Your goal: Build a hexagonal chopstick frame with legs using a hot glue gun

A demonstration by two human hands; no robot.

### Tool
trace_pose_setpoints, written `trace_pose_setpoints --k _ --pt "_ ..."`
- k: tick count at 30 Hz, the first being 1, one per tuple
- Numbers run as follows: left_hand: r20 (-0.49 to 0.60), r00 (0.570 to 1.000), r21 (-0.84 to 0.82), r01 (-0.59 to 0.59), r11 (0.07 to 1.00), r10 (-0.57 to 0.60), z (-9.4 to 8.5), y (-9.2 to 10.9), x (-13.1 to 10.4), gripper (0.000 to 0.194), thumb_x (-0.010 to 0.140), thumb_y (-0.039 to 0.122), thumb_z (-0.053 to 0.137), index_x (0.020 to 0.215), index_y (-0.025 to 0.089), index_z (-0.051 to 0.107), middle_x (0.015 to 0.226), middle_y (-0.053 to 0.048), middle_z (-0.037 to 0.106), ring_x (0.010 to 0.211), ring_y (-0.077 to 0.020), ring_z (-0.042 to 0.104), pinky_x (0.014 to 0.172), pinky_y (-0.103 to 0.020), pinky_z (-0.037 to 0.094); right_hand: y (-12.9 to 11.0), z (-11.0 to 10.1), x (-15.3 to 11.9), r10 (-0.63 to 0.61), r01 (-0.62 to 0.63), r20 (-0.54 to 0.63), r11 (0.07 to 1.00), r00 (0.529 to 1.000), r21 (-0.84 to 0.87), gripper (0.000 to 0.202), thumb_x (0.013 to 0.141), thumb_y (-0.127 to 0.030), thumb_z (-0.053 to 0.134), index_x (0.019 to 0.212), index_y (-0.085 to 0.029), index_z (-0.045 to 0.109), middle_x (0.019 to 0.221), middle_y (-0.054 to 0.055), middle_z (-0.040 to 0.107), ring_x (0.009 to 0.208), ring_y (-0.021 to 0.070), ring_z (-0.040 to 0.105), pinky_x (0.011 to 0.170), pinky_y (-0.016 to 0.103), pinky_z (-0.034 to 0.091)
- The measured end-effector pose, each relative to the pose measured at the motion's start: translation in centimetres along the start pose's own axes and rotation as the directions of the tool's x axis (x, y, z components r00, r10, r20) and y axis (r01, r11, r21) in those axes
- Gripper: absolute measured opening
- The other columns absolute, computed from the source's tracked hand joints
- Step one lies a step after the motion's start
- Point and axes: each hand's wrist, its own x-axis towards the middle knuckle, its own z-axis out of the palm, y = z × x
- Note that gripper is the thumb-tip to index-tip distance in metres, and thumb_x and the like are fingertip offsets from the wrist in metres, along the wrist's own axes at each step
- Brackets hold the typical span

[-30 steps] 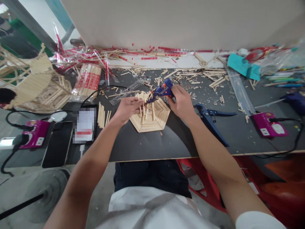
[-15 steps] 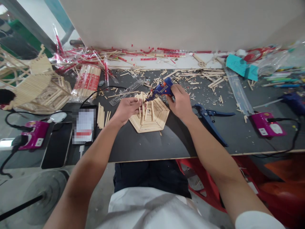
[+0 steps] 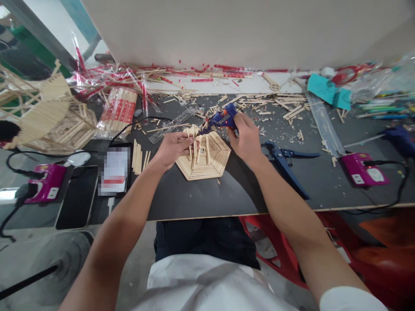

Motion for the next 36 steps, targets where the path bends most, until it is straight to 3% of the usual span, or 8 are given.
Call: trace_pose_setpoints --k 13,30,36 --pt "0.029 0.999 0.037 -0.040 0.999 0.039 -0.2 -0.4 0.1 0.015 0.089 0.019 0.079 0.096 0.009 0.072 0.084 -0.009 0.078 0.074 -0.0161 0.076 0.074 -0.028 0.064 -0.6 -0.1 0.1 0.061 -0.061 0.020 0.998 0.998 -0.020 0.041 0.096 -0.019 0.045 0.136 -0.016 0.057 0.130 0.020 0.064 0.128 0.0362 0.060 0.108 0.061 0.050" --pt "0.009 1.000 0.030 -0.025 0.999 0.025 0.1 -0.1 0.0 0.007 0.088 0.008 0.076 0.085 0.008 0.070 0.073 -0.003 0.073 0.060 -0.0107 0.069 0.065 -0.024 0.063 0.2 0.8 0.0 0.032 -0.034 -0.060 0.999 0.998 -0.019 0.042 0.095 -0.019 0.047 0.136 -0.019 0.055 0.127 0.017 0.065 0.122 0.0340 0.062 0.106 0.060 0.051" --pt "-0.006 1.000 0.028 -0.011 1.000 0.011 0.1 -0.2 0.1 0.010 0.088 0.007 0.075 0.082 0.009 0.067 0.069 0.000 0.068 0.057 -0.0097 0.068 0.059 -0.021 0.060 0.2 0.7 0.2 0.073 -0.073 -0.032 0.997 0.997 -0.010 0.044 0.095 -0.021 0.048 0.138 -0.018 0.056 0.129 0.019 0.063 0.128 0.0364 0.059 0.109 0.063 0.049"
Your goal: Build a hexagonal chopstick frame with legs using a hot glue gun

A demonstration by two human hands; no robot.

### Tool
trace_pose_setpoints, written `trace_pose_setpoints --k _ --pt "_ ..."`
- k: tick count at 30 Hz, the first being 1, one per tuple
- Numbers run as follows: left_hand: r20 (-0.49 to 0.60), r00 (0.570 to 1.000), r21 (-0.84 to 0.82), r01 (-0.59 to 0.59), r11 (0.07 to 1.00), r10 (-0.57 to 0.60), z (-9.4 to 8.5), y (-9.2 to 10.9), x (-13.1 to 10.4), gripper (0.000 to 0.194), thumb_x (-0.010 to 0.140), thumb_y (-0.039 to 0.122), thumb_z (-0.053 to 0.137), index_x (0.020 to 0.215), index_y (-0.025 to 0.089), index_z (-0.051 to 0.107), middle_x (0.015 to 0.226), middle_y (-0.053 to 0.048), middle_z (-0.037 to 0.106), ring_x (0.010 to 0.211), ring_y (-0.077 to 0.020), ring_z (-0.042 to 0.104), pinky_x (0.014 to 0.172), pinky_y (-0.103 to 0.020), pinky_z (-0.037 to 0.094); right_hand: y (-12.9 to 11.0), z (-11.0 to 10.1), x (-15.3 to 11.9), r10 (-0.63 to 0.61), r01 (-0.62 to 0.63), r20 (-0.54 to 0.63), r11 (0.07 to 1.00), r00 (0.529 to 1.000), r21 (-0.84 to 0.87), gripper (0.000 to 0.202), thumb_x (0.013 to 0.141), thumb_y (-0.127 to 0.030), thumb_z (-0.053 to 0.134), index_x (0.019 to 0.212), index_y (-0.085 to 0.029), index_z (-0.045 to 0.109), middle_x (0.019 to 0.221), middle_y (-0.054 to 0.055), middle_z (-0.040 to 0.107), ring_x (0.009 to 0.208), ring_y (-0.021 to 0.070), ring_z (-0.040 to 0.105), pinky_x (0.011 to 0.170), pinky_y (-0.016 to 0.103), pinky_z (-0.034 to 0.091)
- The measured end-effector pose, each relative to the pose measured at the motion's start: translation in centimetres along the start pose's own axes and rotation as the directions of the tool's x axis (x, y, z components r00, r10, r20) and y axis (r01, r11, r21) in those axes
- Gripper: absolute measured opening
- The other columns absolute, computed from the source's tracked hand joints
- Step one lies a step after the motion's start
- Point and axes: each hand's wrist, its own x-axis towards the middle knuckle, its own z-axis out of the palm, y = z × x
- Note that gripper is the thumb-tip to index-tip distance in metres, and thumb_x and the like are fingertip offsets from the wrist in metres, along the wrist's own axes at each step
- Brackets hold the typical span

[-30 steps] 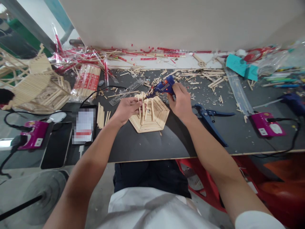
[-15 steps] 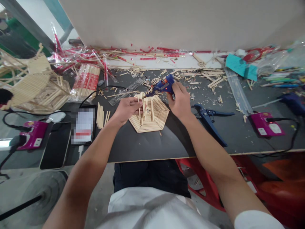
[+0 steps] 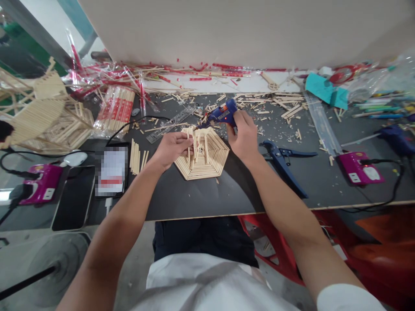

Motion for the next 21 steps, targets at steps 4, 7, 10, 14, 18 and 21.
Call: trace_pose_setpoints --k 4,7,10,14,18,21 --pt "0.017 1.000 0.020 -0.020 1.000 0.019 -0.2 -0.2 0.0 0.014 0.084 0.014 0.081 0.083 0.011 0.067 0.074 -0.002 0.070 0.060 -0.0103 0.068 0.060 -0.021 0.058 -0.7 -0.4 0.1 0.065 -0.064 0.051 0.998 0.997 -0.021 0.047 0.097 -0.021 0.043 0.142 -0.018 0.055 0.133 0.020 0.061 0.134 0.0384 0.056 0.112 0.065 0.046" --pt "0.020 1.000 0.032 -0.011 0.999 0.010 -0.3 -0.2 0.0 0.019 0.079 0.018 0.086 0.083 0.011 0.069 0.074 -0.003 0.071 0.062 -0.0117 0.069 0.062 -0.023 0.059 -1.1 -0.5 0.2 0.091 -0.089 0.047 0.995 0.995 -0.036 0.049 0.097 -0.021 0.042 0.144 -0.020 0.054 0.135 0.020 0.062 0.135 0.0391 0.055 0.113 0.067 0.045" --pt "0.019 1.000 0.043 0.006 0.999 -0.007 -0.4 -0.3 0.1 0.021 0.077 0.020 0.088 0.083 0.012 0.069 0.074 -0.003 0.072 0.063 -0.0116 0.068 0.063 -0.022 0.058 -0.7 -0.3 0.3 0.129 -0.129 -0.005 0.991 0.992 -0.039 0.048 0.099 -0.023 0.042 0.145 -0.020 0.053 0.134 0.019 0.062 0.135 0.0391 0.056 0.114 0.068 0.044" --pt "0.023 1.000 0.056 0.003 0.998 -0.004 -0.6 -0.5 0.2 0.021 0.078 0.022 0.088 0.087 0.011 0.072 0.076 -0.004 0.073 0.065 -0.0112 0.069 0.065 -0.021 0.057 0.9 0.1 0.3 0.228 -0.229 -0.056 0.973 0.972 -0.018 0.046 0.101 -0.029 0.043 0.144 -0.015 0.050 0.131 0.023 0.061 0.132 0.0421 0.057 0.112 0.070 0.043" --pt "0.043 0.999 0.026 -0.010 1.000 0.009 -0.5 -0.3 0.0 0.019 0.079 0.021 0.087 0.084 0.012 0.072 0.076 -0.003 0.072 0.065 -0.0120 0.069 0.067 -0.024 0.060 3.4 0.7 -0.1 0.325 -0.328 -0.072 0.944 0.943 -0.027 0.055 0.096 -0.042 0.060 0.141 -0.011 0.052 0.129 0.026 0.060 0.130 0.0446 0.058 0.112 0.072 0.043" --pt "0.053 0.998 -0.021 -0.019 1.000 0.020 -0.2 0.1 -0.2 0.015 0.082 0.018 0.085 0.082 0.011 0.071 0.075 -0.003 0.071 0.067 -0.0130 0.070 0.067 -0.026 0.062 3.9 0.4 -0.4 0.368 -0.372 -0.057 0.925 0.928 -0.079 0.075 0.088 -0.051 0.075 0.143 -0.006 0.050 0.131 0.030 0.060 0.133 0.0491 0.054 0.113 0.077 0.038"
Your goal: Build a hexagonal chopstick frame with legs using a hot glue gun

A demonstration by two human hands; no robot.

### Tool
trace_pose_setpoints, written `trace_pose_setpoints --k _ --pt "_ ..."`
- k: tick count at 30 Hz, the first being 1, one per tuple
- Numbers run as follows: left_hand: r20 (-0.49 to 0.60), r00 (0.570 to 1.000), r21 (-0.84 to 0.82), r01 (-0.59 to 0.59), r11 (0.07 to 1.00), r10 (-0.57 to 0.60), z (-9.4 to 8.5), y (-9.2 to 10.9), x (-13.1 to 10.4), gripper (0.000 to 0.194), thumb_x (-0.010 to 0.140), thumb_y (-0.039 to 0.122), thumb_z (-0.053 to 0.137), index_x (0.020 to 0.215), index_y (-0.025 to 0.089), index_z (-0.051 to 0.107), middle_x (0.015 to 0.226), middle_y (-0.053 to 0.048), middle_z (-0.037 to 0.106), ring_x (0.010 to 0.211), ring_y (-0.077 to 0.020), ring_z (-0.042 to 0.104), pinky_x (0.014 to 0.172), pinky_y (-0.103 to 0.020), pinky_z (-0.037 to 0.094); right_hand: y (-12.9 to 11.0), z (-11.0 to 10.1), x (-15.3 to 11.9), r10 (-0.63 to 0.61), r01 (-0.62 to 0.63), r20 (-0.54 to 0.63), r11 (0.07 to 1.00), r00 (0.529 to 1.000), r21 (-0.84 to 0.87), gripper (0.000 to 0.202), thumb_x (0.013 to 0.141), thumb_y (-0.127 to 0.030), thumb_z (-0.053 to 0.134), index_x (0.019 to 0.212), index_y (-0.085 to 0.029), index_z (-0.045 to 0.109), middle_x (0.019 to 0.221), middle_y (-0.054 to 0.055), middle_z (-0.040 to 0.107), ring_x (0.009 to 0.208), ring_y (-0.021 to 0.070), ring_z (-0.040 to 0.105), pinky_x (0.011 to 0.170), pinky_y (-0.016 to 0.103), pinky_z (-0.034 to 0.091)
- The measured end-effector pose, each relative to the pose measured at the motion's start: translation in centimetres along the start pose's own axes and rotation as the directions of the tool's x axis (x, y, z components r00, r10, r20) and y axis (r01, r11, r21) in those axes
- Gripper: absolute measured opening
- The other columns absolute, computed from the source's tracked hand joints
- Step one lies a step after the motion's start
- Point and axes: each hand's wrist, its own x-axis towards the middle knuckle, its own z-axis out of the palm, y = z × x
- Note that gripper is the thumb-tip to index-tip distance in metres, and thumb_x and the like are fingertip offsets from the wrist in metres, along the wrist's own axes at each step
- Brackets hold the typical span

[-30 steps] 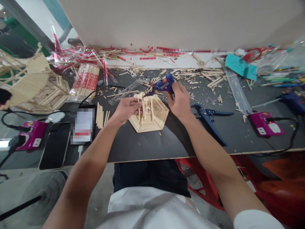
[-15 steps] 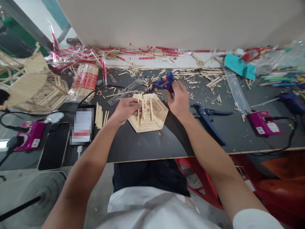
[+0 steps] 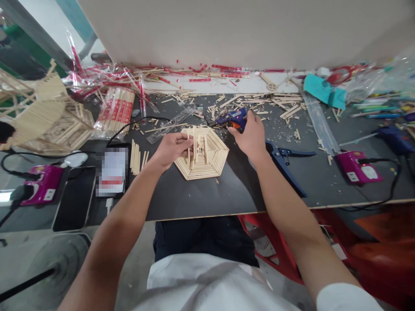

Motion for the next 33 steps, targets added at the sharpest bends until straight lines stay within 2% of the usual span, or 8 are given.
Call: trace_pose_setpoints --k 2,5,8,10,12,16,24,33 --pt "-0.001 1.000 -0.009 0.006 1.000 -0.006 0.1 0.1 0.0 0.013 0.083 0.017 0.083 0.082 0.012 0.071 0.075 -0.003 0.071 0.066 -0.0129 0.070 0.068 -0.026 0.062 -1.0 -1.0 -0.3 -0.051 0.051 -0.001 0.999 0.999 -0.018 0.083 0.087 -0.056 0.075 0.148 -0.008 0.047 0.140 0.032 0.056 0.140 0.0508 0.048 0.115 0.079 0.032" --pt "0.010 1.000 -0.006 0.012 1.000 -0.012 -0.1 0.0 0.0 0.011 0.087 0.018 0.079 0.082 0.012 0.071 0.076 -0.004 0.073 0.063 -0.0115 0.069 0.064 -0.024 0.059 -4.8 -2.8 -1.5 -0.286 0.280 0.101 0.958 0.953 0.068 0.084 0.090 -0.064 0.070 0.156 -0.020 0.042 0.156 0.024 0.049 0.148 0.0450 0.042 0.122 0.072 0.031" --pt "0.041 0.999 -0.019 -0.022 1.000 0.023 -0.3 -0.2 0.0 0.015 0.085 0.021 0.082 0.082 0.012 0.070 0.079 -0.004 0.074 0.065 -0.0112 0.070 0.067 -0.023 0.059 -9.1 -3.6 -2.9 -0.518 0.480 0.329 0.855 0.789 0.194 0.099 0.085 -0.062 0.076 0.163 -0.022 0.031 0.163 0.020 0.044 0.153 0.0414 0.038 0.125 0.066 0.032" --pt "0.045 0.998 -0.021 -0.051 0.998 0.052 -0.5 -0.4 0.2 0.023 0.081 0.025 0.087 0.083 0.012 0.069 0.080 -0.004 0.074 0.068 -0.0121 0.071 0.071 -0.024 0.060 -11.1 -3.3 -3.6 -0.591 0.549 0.433 0.803 0.681 0.231 0.108 0.081 -0.055 0.083 0.166 -0.021 0.025 0.168 0.019 0.039 0.158 0.0409 0.031 0.128 0.064 0.028" --pt "0.035 0.997 -0.018 -0.064 0.998 0.065 -0.6 -0.5 0.3 0.029 0.078 0.029 0.091 0.084 0.011 0.068 0.081 -0.004 0.074 0.070 -0.0132 0.072 0.072 -0.025 0.060 -12.2 -2.6 -3.8 -0.606 0.574 0.484 0.785 0.632 0.233 0.114 0.077 -0.048 0.087 0.167 -0.021 0.023 0.169 0.019 0.037 0.159 0.0417 0.027 0.128 0.065 0.026" --pt "0.046 0.997 -0.029 -0.064 0.998 0.066 -0.7 -0.8 0.5 0.032 0.077 0.030 0.091 0.090 0.011 0.069 0.087 -0.006 0.076 0.077 -0.0154 0.073 0.078 -0.029 0.061 -13.1 -1.8 -3.4 -0.602 0.586 0.493 0.783 0.629 0.209 0.113 0.074 -0.042 0.088 0.166 -0.018 0.028 0.166 0.020 0.041 0.159 0.0435 0.026 0.127 0.068 0.024" --pt "0.015 0.997 -0.041 -0.077 0.996 0.078 -0.6 -0.9 0.6 0.029 0.077 0.029 0.090 0.086 0.012 0.068 0.080 -0.003 0.073 0.070 -0.0122 0.069 0.073 -0.024 0.058 -14.4 -2.3 -2.9 -0.581 0.604 0.516 0.783 0.629 0.145 0.104 0.072 -0.031 0.090 0.159 -0.005 0.039 0.161 0.024 0.048 0.157 0.0438 0.030 0.128 0.062 0.026" --pt "0.008 0.997 -0.032 -0.081 0.996 0.081 -0.4 -0.6 0.4 0.029 0.080 0.029 0.089 0.089 0.011 0.068 0.086 -0.006 0.075 0.082 -0.0174 0.074 0.080 -0.030 0.062 -14.2 -1.7 -2.7 -0.611 0.617 0.500 0.766 0.613 0.179 0.092 0.076 -0.023 0.080 0.158 -0.014 0.041 0.160 0.021 0.050 0.156 0.0429 0.032 0.126 0.065 0.026"
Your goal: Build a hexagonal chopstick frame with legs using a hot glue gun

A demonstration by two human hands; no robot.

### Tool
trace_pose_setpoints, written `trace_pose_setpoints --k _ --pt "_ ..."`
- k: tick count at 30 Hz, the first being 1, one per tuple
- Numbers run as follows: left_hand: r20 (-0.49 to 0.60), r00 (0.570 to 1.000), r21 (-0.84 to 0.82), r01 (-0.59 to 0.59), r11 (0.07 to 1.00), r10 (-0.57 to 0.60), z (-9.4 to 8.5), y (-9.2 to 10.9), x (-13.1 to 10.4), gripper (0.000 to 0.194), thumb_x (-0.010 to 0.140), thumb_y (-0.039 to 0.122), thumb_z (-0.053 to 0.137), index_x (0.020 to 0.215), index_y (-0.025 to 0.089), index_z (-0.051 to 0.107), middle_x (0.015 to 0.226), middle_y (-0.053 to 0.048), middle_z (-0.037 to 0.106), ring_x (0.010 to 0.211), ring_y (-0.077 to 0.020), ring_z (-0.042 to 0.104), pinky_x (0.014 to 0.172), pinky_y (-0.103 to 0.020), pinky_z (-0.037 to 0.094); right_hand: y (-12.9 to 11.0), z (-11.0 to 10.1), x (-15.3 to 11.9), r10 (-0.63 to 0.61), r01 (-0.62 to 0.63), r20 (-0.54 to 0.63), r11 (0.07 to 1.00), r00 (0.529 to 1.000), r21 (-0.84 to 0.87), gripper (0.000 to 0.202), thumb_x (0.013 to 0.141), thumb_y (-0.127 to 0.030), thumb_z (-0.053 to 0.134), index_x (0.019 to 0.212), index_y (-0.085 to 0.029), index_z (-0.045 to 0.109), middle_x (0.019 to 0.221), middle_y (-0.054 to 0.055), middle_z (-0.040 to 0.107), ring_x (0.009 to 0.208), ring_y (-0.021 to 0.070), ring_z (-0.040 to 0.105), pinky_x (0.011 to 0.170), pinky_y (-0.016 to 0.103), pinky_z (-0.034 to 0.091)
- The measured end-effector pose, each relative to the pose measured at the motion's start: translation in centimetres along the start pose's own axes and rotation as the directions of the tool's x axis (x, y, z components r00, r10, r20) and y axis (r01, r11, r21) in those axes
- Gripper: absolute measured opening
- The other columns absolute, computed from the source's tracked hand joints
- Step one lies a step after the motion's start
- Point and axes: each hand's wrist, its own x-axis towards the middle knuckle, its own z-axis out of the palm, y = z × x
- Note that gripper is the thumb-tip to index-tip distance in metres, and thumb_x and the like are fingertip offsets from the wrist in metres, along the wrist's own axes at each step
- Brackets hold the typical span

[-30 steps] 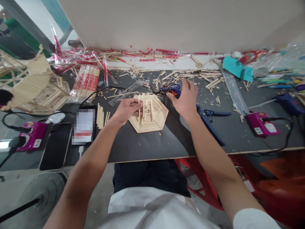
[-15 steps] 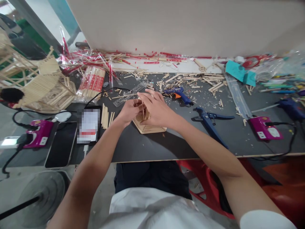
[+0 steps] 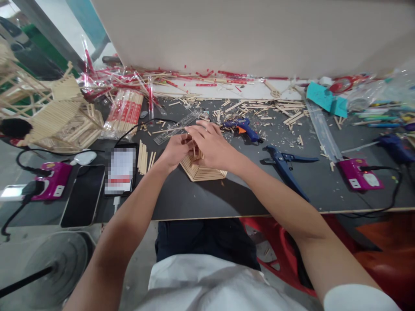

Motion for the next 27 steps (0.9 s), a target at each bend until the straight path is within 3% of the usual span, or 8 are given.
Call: trace_pose_setpoints --k 7,10,13,17,22,27 --pt "0.055 0.997 -0.067 0.051 0.996 -0.047 0.0 0.5 -0.2 0.042 0.082 0.050 0.088 0.086 0.014 0.067 0.083 -0.007 0.076 0.076 -0.0176 0.076 0.078 -0.030 0.063 0.0 -0.9 -0.3 0.053 -0.049 -0.043 0.996 0.998 0.071 0.093 0.078 -0.026 0.080 0.160 -0.015 0.038 0.161 0.020 0.048 0.157 0.0407 0.030 0.128 0.062 0.025" --pt "0.084 0.996 -0.074 0.049 0.996 -0.042 0.0 0.6 -0.3 0.044 0.087 0.056 0.081 0.085 0.014 0.068 0.084 -0.009 0.077 0.081 -0.0201 0.077 0.079 -0.031 0.064 1.1 -1.6 -0.9 0.046 -0.041 -0.035 0.990 0.998 0.132 0.102 0.078 -0.034 0.086 0.164 -0.021 0.033 0.163 0.018 0.046 0.159 0.0409 0.027 0.128 0.065 0.024" --pt "0.081 0.995 -0.083 0.063 0.995 -0.056 0.1 0.7 -0.3 0.039 0.095 0.050 0.075 0.086 0.013 0.069 0.086 -0.010 0.079 0.084 -0.0204 0.078 0.084 -0.033 0.064 2.4 -2.1 -1.3 0.025 -0.027 0.014 0.981 1.000 0.192 0.108 0.076 -0.040 0.090 0.165 -0.026 0.031 0.165 0.017 0.043 0.158 0.0411 0.029 0.127 0.066 0.028" --pt "0.066 0.994 -0.089 0.089 0.992 -0.083 0.2 0.7 -0.3 0.026 0.098 0.035 0.074 0.092 0.011 0.068 0.086 -0.011 0.079 0.082 -0.0192 0.078 0.085 -0.034 0.065 3.4 -1.8 -1.5 0.052 -0.058 0.034 0.974 0.998 0.221 0.112 0.076 -0.040 0.091 0.167 -0.026 0.028 0.166 0.019 0.041 0.158 0.0392 0.029 0.127 0.063 0.031" --pt "0.061 0.997 -0.098 0.057 0.994 -0.051 0.1 0.3 -0.1 0.020 0.091 0.023 0.082 0.095 0.008 0.069 0.084 -0.009 0.079 0.074 -0.0171 0.077 0.076 -0.029 0.065 3.9 -1.0 -1.3 0.058 -0.072 0.060 0.965 0.997 0.252 0.114 0.076 -0.040 0.091 0.169 -0.028 0.025 0.168 0.018 0.039 0.159 0.0400 0.027 0.127 0.065 0.028" --pt "0.036 0.999 -0.102 0.044 0.994 -0.040 -0.1 0.0 0.0 0.024 0.082 0.018 0.088 0.095 0.009 0.071 0.084 -0.006 0.078 0.071 -0.0136 0.075 0.073 -0.026 0.064 4.0 -0.7 -1.1 0.081 -0.094 0.060 0.959 0.995 0.266 0.115 0.073 -0.037 0.094 0.167 -0.022 0.030 0.165 0.020 0.043 0.156 0.0388 0.034 0.129 0.060 0.029"
